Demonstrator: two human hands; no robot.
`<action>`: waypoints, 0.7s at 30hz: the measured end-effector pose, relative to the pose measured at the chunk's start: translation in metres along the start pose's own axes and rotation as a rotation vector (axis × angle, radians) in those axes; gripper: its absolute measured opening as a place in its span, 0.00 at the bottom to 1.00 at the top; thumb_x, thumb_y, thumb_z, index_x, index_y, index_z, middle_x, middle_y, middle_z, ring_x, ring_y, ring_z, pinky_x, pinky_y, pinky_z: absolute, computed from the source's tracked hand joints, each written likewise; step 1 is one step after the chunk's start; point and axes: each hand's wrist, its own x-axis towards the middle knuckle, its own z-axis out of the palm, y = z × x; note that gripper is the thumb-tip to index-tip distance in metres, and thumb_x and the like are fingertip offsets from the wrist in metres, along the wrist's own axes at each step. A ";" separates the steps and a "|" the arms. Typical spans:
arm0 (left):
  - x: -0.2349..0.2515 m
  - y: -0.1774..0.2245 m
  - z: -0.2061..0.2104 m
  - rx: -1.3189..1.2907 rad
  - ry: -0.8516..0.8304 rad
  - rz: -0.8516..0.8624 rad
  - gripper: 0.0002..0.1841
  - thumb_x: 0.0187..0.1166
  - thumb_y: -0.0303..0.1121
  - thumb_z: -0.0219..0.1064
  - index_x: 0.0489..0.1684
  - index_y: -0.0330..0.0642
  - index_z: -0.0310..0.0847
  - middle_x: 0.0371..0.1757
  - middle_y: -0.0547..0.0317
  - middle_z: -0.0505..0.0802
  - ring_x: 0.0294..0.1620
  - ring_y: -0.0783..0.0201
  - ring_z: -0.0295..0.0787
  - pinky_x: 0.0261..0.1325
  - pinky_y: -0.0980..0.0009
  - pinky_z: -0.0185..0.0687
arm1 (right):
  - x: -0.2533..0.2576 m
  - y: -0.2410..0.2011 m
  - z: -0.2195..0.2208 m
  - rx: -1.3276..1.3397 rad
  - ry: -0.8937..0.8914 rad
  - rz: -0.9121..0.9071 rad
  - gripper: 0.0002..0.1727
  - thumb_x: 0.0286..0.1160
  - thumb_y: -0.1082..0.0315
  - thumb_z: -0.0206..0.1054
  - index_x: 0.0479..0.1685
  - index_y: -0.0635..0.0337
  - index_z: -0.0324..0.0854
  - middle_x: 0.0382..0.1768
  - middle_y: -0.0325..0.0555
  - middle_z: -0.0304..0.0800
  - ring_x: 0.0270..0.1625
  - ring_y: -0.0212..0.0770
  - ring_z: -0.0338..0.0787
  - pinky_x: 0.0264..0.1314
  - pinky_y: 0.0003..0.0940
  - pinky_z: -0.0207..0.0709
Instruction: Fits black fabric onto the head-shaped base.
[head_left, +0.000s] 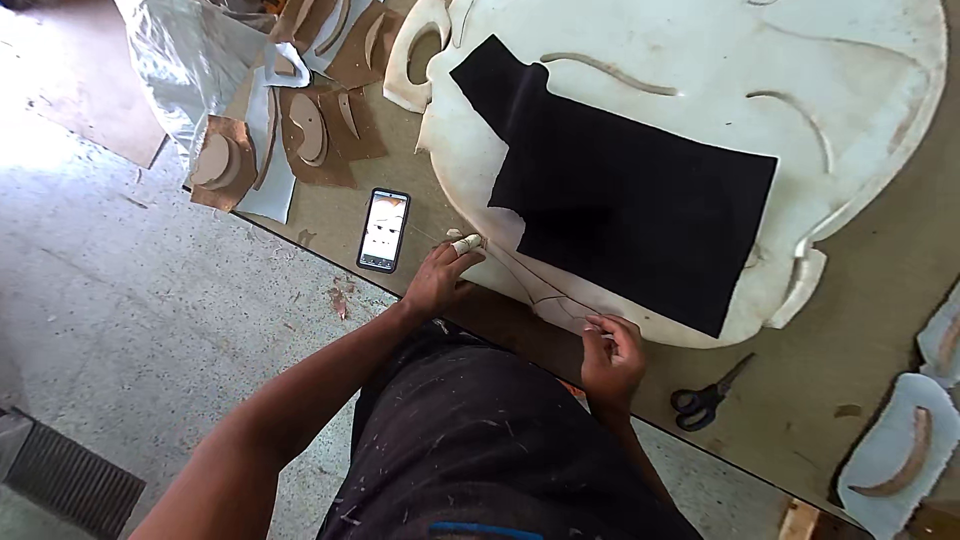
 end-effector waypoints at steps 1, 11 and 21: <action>0.000 -0.001 0.001 -0.005 0.008 0.004 0.25 0.70 0.40 0.78 0.69 0.58 0.85 0.73 0.58 0.86 0.80 0.57 0.75 0.83 0.56 0.72 | 0.000 0.003 -0.003 -0.007 0.004 0.002 0.12 0.77 0.65 0.66 0.49 0.62 0.90 0.56 0.51 0.87 0.48 0.38 0.87 0.40 0.30 0.82; -0.003 -0.009 0.006 -0.044 0.054 0.013 0.29 0.67 0.40 0.81 0.73 0.59 0.83 0.75 0.58 0.85 0.82 0.57 0.73 0.84 0.57 0.70 | -0.019 0.044 -0.024 -0.066 0.154 0.101 0.12 0.77 0.70 0.63 0.49 0.69 0.89 0.54 0.58 0.89 0.49 0.38 0.88 0.45 0.27 0.82; -0.003 -0.008 0.005 -0.037 0.063 0.011 0.31 0.66 0.41 0.82 0.73 0.58 0.83 0.75 0.58 0.85 0.80 0.58 0.75 0.82 0.57 0.73 | -0.030 0.051 -0.025 -0.028 0.246 0.200 0.16 0.77 0.71 0.64 0.57 0.73 0.84 0.51 0.59 0.87 0.46 0.36 0.86 0.48 0.28 0.81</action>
